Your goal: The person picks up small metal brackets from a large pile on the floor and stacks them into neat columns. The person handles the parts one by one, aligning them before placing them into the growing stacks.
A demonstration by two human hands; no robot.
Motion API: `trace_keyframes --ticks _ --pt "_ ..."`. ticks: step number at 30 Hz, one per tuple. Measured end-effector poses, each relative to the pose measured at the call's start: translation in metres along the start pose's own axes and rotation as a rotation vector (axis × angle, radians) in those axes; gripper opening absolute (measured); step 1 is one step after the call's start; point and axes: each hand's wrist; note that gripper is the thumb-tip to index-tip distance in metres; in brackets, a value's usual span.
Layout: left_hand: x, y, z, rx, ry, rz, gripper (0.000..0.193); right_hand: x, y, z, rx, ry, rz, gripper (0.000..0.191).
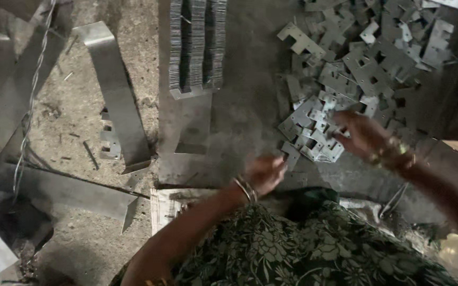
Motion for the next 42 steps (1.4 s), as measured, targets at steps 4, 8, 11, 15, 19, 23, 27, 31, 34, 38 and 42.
trace_keyframes --ticks 4,8,11,15,19,23,27,31,34,38,42 --pt "0.047 -0.018 0.013 0.103 0.113 0.167 0.037 0.0 -0.055 0.066 0.055 -0.02 -0.084 0.041" --pt "0.05 -0.011 0.01 -0.032 0.292 0.242 0.02 -0.016 -0.106 0.089 -0.021 -0.147 -0.178 0.047" --pt "0.054 -0.016 -0.001 -0.043 0.359 0.164 0.031 -0.033 -0.121 0.09 0.159 0.008 -0.192 0.043" --pt "0.055 -0.024 -0.004 -0.101 0.434 0.292 0.02 -0.042 -0.113 0.088 0.205 -0.089 -0.303 0.045" --pt "0.016 0.007 0.001 0.048 0.412 0.422 0.035 -0.035 -0.11 0.088 0.251 -0.179 -0.242 0.033" --pt "-0.03 0.056 0.011 0.542 0.725 0.995 0.027 -0.032 -0.148 0.076 -0.301 -0.427 -0.011 0.036" --pt "-0.028 0.071 0.031 -0.198 1.048 1.047 0.05 -0.036 -0.208 0.045 0.349 0.286 0.249 0.046" --pt "-0.032 0.062 0.042 0.09 0.798 0.475 0.043 -0.039 -0.232 0.02 0.173 0.094 0.139 0.071" --pt "-0.061 0.065 0.038 0.247 0.662 0.023 0.053 -0.038 -0.233 0.018 0.139 0.123 0.223 0.073" --pt "-0.094 0.082 0.024 0.168 0.736 0.084 0.082 -0.057 -0.209 0.03 0.077 0.175 0.298 0.073" --pt "-0.103 0.086 0.013 -0.029 0.872 0.19 0.079 -0.079 -0.188 0.03 0.037 0.057 0.085 0.075"
Point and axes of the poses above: each hand's wrist, its own z-axis away from the middle knuckle, its own y-axis out of the back of the hand, x = y × z, and after that the axes turned 7 degrees about -x, right-handed
